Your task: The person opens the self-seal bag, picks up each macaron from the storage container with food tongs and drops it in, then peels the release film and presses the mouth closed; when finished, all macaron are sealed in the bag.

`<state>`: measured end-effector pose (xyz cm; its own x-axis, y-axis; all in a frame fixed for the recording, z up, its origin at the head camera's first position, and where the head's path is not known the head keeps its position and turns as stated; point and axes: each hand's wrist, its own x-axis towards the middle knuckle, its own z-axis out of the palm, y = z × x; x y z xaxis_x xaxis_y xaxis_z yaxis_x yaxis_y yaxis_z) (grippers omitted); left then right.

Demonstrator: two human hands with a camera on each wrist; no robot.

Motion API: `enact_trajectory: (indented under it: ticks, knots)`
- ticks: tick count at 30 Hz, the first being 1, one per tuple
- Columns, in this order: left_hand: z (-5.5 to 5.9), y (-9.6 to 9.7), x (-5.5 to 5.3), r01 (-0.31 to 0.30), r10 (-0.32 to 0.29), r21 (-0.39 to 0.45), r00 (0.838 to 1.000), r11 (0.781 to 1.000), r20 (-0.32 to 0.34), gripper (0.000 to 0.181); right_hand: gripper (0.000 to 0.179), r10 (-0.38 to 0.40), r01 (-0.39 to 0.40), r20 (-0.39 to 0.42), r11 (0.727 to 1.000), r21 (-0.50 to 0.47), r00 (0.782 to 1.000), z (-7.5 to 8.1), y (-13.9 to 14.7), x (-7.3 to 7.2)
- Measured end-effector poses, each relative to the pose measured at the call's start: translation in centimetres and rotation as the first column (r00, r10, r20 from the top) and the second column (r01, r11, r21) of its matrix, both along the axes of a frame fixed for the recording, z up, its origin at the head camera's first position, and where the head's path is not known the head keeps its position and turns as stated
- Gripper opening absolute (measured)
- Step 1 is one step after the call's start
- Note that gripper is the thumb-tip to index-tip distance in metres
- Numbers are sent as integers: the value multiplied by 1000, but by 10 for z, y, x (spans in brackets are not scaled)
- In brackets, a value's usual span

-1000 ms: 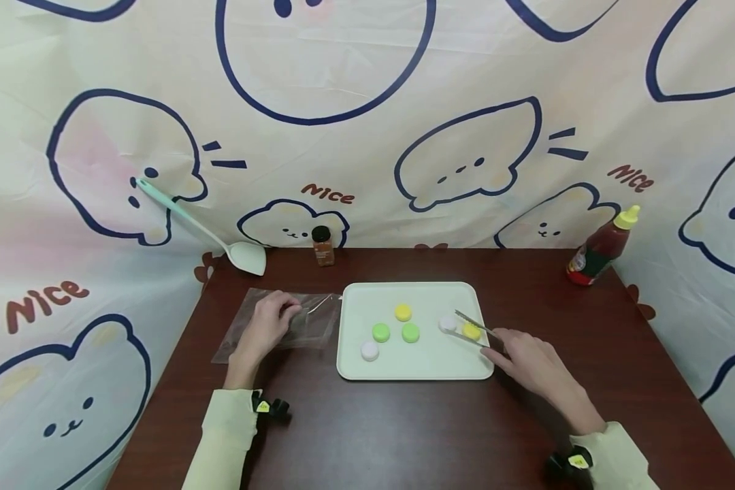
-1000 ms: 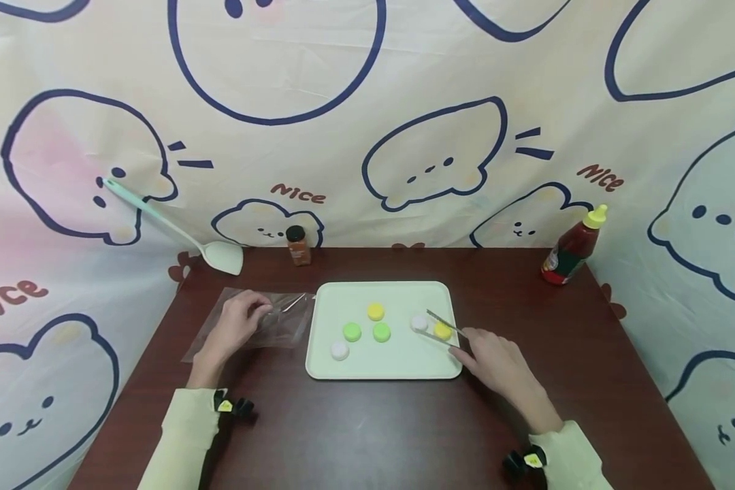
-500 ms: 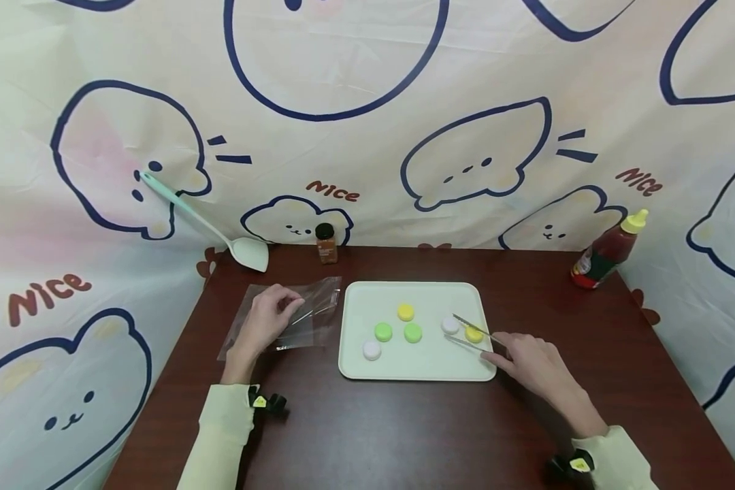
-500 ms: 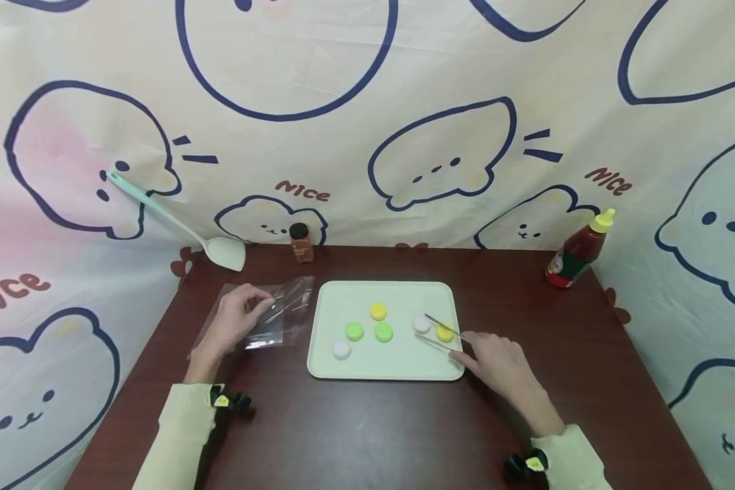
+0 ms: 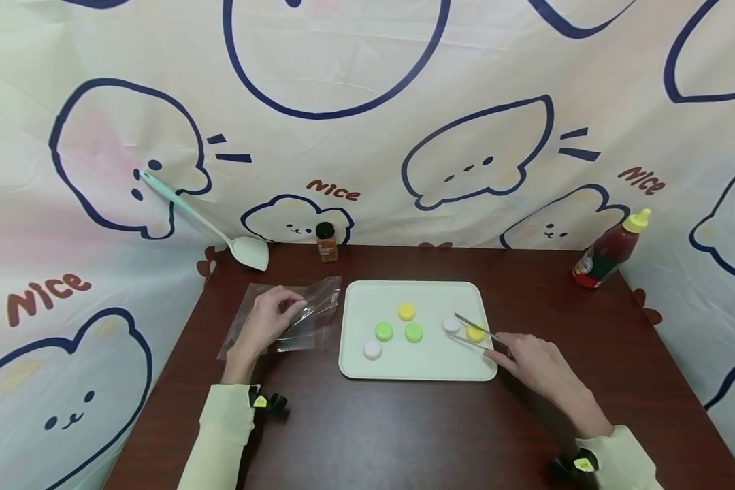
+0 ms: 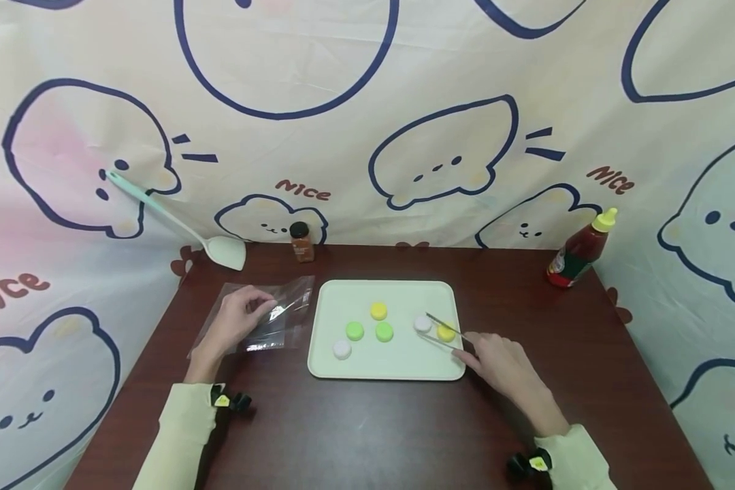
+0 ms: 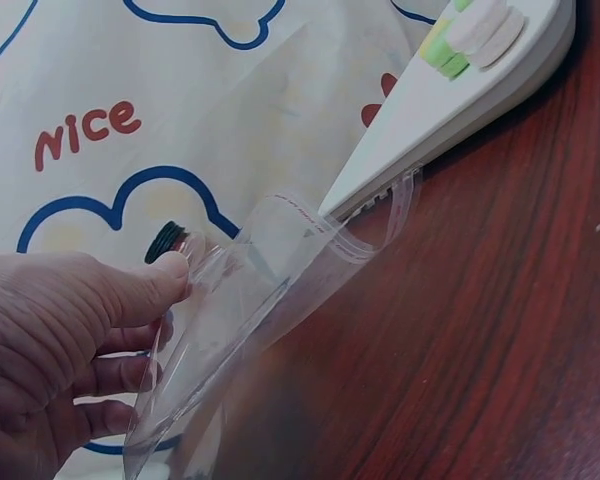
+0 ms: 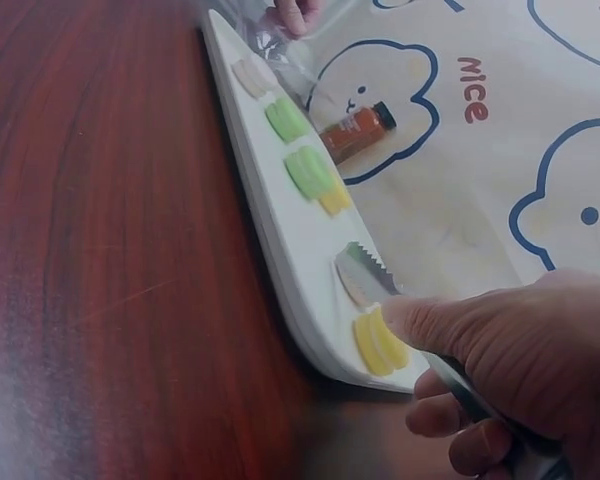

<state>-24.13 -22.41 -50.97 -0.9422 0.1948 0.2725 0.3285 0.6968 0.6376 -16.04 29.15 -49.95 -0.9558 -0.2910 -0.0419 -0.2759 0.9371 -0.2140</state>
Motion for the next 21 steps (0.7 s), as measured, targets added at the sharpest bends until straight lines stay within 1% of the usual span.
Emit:
enact_trajectory:
  ticks: [2, 6, 8, 11, 13, 16, 18, 21]
  knots:
    - [0, -1, 0, 3, -3, 0, 1000, 1000, -3, 5, 36, 12, -12, 3, 1000, -3, 1000, 3, 0, -1]
    - [2, -2, 0, 0, 0, 5, 1000, 1000, 13, 6, 27, 38, -37, 39, 999, -34, 999, 9, 1, -5]
    - [3, -2, 0, 2, -2, 8, 1000, 1000, 18, 6, 26, 46, -42, 67, 997, -62, 997, 10, 2, -7]
    - [3, -2, 0, 10, -10, 7, 1000, 1000, 25, 7, 27, 57, -48, 84, 993, -109, 995, 11, 3, -9]
    - [3, -2, 0, 12, -12, 6, 999, 1000, 30, 8, 26, 59, -48, 78, 989, -141, 995, 10, 3, -12]
    - [2, -2, -1, 11, -11, 3, 999, 1000, 32, 8, 21, 64, -51, 59, 979, -196, 996, 12, -1, -17]
    - [2, -2, 0, 5, -5, 3, 999, 1000, 32, 8, 17, 71, -60, 40, 972, -227, 997, 15, -8, -23]
    - [3, -1, 0, 2, -3, 3, 1000, 1000, 30, 7, 15, 102, -94, 19, 961, -260, 995, 21, -26, -35]
